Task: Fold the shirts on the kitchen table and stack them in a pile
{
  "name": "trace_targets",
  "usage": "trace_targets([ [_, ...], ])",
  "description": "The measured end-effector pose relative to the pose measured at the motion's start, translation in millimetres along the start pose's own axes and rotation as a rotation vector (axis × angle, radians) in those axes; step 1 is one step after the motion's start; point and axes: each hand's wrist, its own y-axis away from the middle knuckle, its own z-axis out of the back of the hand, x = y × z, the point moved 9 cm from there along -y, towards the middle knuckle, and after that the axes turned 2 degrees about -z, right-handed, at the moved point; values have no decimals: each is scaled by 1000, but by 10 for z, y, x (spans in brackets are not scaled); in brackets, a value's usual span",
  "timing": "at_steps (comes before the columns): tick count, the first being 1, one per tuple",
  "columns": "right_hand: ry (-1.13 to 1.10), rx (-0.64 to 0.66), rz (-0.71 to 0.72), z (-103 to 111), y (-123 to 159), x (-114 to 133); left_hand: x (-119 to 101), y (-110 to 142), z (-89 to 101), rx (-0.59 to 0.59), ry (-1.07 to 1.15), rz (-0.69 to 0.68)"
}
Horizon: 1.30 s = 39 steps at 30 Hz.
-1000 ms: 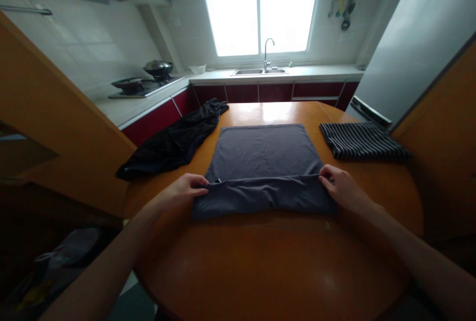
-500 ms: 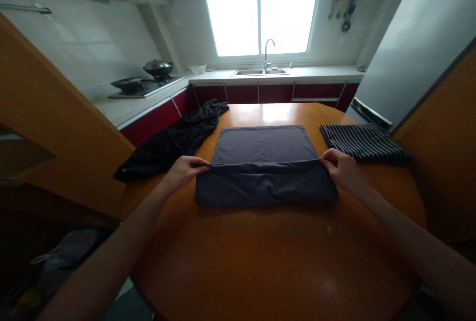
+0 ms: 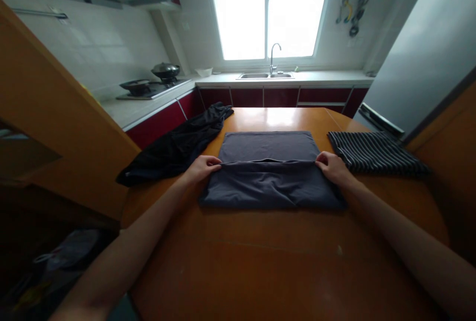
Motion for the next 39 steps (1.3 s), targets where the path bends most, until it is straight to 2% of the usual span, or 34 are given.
trace_targets([
  [2,20,-14,60,18,1,97,-103,-21,57,-55,-114,-39],
  [4,19,11,187,-21,-7,319,-313,-73,-27,-43,-212,-146],
  [6,-1,90,314,-145,-11,591,-584,-120,-283,64,-264,-310],
  [8,-13,188,384,-322,-18,827,-807,-148,-599,200,-295,-442],
  [10,-6,266,388,-500,-49,976,-930,-192,-837,278,-332,-500],
  [12,0,318,363,-638,-101,1039,-968,-258,-959,297,-350,-503],
  [15,14,341,346,-735,-179,1046,-958,-329,-988,294,-328,-499],
  [20,64,330,391,-736,-188,1057,-939,-320,-964,324,-291,-541],
  [26,6,368,351,-732,-196,1071,-854,-372,-1001,411,-188,-433],
  [30,96,426,294,-781,-220,1009,-854,-392,-986,397,-315,-408],
  [32,229,374,250,-738,-210,996,-881,-379,-967,347,-473,-404],
  [35,405,152,236,-584,-101,1159,-1066,-289,-973,157,-662,-466],
  [37,402,55,305,-586,75,1369,-1234,-142,-1128,85,-677,-569],
  [39,337,80,404,-734,290,1540,-1305,34,-1410,147,-660,-647],
])
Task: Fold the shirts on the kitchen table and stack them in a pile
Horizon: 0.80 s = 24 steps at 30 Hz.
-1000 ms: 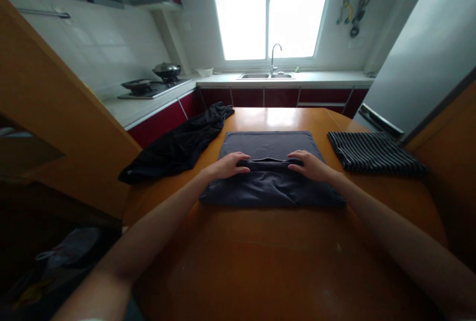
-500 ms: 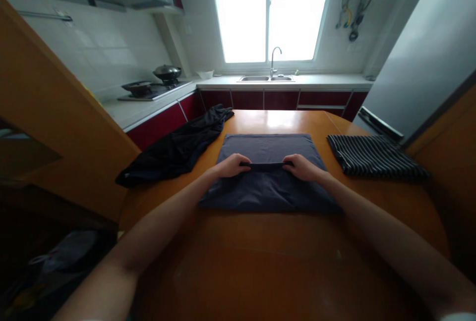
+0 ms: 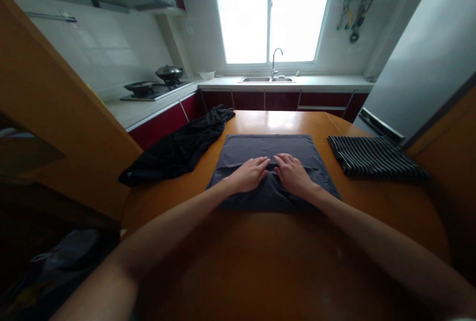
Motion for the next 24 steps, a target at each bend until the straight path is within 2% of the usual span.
trace_targets([
  [2,-48,73,59,-180,121,149,-185,62,-196,58,10,-29],
  [5,-50,180,1,-400,261,3,-192,224,-335,86,-5,35],
  [9,-15,236,-146,-432,362,-537,54,467,-332,130,-16,140],
  [13,38,250,-264,-360,462,-1013,448,704,-266,152,-13,297],
  [15,60,192,-306,-254,540,-1151,624,858,-158,109,-22,384],
  [18,66,-23,-260,67,737,-1141,672,1171,201,-103,-28,416],
  [19,49,-95,-204,185,837,-1079,615,1299,334,-180,-21,390],
  [21,-4,-181,-60,372,1080,-909,437,1558,516,-255,8,305],
  [24,-34,-169,137,485,1441,-670,157,1866,576,-227,16,177],
])
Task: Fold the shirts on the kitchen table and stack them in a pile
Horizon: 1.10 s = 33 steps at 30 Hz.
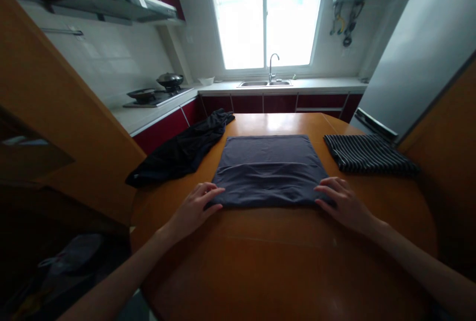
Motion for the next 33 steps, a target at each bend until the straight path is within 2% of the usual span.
trace_targets([
  [2,15,44,88,22,145,124,-88,132,-10,24,4,-59],
  [5,83,95,139,25,214,175,-123,176,-34,8,11,-117],
  [8,130,102,155,107,176,151,-95,143,13,-33,9,-152],
  [13,82,57,126,327,212,69,-38,198,164,-117,-13,-139],
  [19,-57,191,153,217,429,153,-210,339,77,19,63,-194],
  [25,-203,335,147,354,467,357,-273,398,156,200,151,-230],
  [27,-239,291,116,439,350,388,-250,311,220,208,153,-200],
  [30,-251,104,-7,476,-23,338,-252,-48,287,102,124,-118],
  [32,-247,85,-71,293,-343,335,-325,-399,175,66,95,-90],
  [33,-233,95,-93,166,-510,346,-385,-588,49,86,91,-97],
])
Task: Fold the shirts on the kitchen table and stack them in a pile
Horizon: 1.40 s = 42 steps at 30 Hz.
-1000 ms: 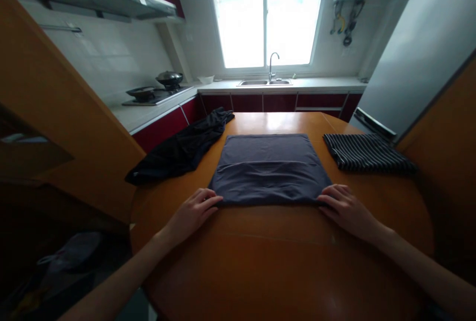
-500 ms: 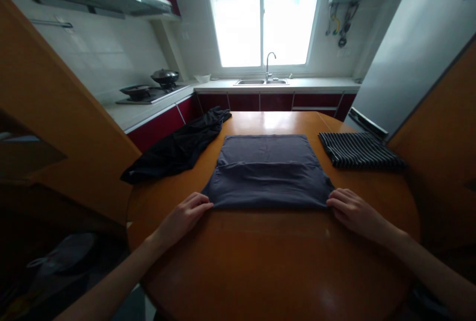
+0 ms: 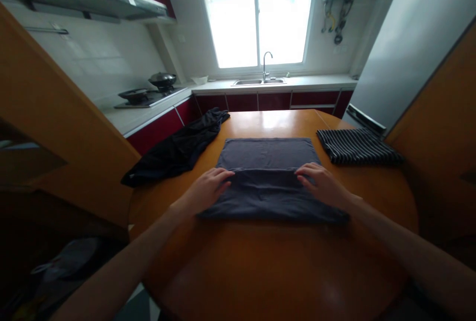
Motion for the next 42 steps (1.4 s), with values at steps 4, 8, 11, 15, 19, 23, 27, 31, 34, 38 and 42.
trace_targets([
  [4,111,175,-122,-541,-569,-71,-19,-727,-519,70,-30,-3],
  [8,169,312,-156,-835,-765,-172,95,-1063,-943,243,53,-11],
  [11,138,346,-194,-907,-778,-285,210,-1123,-1045,301,110,7],
  [15,249,279,-219,-884,-748,-326,285,-1135,-994,237,-37,54],
  [19,424,81,-147,-763,-660,-61,24,-1073,-893,106,-166,4],
  [23,332,68,32,-905,-511,257,-417,-895,-1058,118,-61,-181],
  [27,250,157,-12,-1110,-401,104,-432,-775,-1277,181,-61,-159],
  [31,224,194,-96,-1109,-334,-214,-204,-736,-1258,208,-80,-122],
  [34,236,214,-153,-1017,-251,-432,90,-655,-1167,246,-75,-50],
  [38,282,208,-260,-885,-114,-700,518,-481,-1066,290,-55,84],
  [42,259,187,-299,-825,-52,-832,760,-411,-956,253,-18,137],
])
